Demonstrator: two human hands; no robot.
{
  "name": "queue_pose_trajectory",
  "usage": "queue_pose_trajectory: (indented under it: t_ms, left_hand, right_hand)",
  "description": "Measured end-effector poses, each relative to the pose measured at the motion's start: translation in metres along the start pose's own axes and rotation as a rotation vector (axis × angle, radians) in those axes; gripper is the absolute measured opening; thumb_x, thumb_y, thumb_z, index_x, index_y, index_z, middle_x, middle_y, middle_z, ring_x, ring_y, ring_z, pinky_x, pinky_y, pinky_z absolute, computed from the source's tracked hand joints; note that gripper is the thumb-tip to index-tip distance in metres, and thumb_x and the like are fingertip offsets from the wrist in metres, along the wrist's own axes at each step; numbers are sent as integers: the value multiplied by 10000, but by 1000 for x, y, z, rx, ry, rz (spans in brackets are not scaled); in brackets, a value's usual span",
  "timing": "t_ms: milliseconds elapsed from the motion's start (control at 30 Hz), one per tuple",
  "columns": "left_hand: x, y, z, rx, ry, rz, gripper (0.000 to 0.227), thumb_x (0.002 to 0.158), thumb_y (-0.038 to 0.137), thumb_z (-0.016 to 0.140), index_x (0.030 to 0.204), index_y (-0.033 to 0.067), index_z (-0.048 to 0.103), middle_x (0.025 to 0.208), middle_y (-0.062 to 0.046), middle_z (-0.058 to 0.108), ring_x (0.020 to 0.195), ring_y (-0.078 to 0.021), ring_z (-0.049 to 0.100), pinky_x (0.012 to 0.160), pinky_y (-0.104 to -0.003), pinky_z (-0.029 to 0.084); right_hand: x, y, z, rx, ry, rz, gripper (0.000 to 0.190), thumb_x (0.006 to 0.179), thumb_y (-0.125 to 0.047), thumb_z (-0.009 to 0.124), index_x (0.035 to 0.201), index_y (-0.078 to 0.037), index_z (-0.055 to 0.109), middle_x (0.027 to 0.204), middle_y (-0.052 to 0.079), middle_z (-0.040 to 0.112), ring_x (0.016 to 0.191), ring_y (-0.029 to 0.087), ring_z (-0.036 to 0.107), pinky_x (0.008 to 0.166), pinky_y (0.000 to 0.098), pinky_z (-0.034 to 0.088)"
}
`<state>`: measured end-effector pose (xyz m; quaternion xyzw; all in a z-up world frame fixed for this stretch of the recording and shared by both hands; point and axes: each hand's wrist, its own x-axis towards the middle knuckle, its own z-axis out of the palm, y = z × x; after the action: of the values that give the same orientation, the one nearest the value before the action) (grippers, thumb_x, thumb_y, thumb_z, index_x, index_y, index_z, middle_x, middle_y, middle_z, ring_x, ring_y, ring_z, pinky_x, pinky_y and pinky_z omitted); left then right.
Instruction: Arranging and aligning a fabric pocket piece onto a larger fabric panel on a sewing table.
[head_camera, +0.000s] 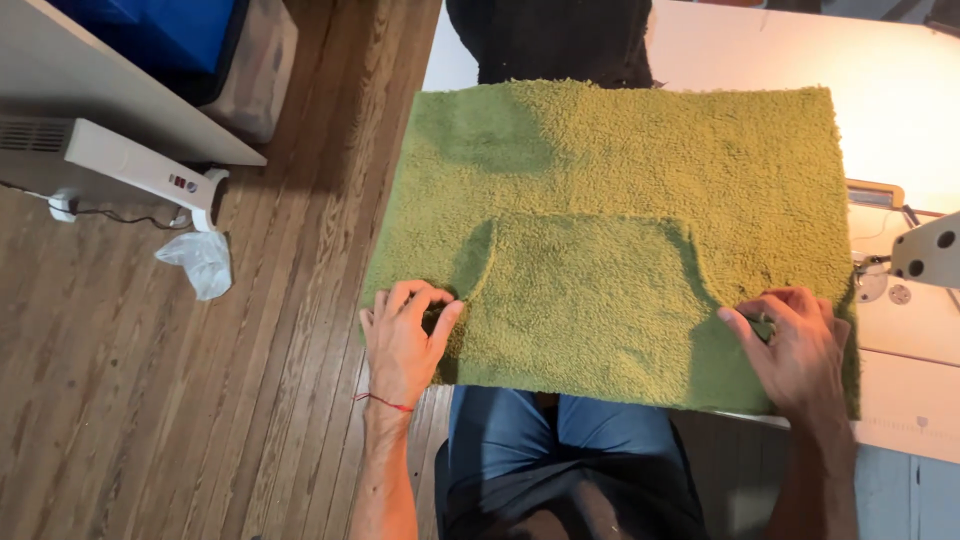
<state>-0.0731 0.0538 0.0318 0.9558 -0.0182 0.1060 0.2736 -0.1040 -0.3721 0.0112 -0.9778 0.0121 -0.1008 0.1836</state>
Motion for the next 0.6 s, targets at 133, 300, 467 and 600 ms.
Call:
queue_pose_trajectory:
  t_ms: [133,300,467,600]
  left_hand:
    - [11,13,22,-41,81,121,397,862,412,779,1135,132,708,1070,-62,715,1001,-275,640,858,-437,436]
    - [46,40,42,-90,-16,43,564,891,390,791,1335,94,608,966,-140,730,862,-374,676,750,-499,524]
    - [72,32,57,-149,-25,21,545,869,329,813,1299,70,602,980,-199,737,819,-432,701,676,-537,547]
    - [83,9,68,-484,-158,-84,398,821,214,846,1157,91,672,898,-113,762,775,-237,743,689,-369,592]
  right_hand:
    - [21,-27,-6,-14,17,-39,429,938,-442,759,1180,-88,747,1104,98,714,1042,253,640,1007,421,453]
    - [53,-52,12,253,85,-19,515,931,-338,788,1310,-12,667,991,96,749,877,185,715,868,352,537]
    - [80,-43,32,321,58,30,487,908,-221,828,1296,15,651,898,120,727,793,173,703,739,297,562]
    - [92,-6,56,624,-48,117,346,910,-119,816,1204,-11,668,901,110,686,752,125,629,690,278,499]
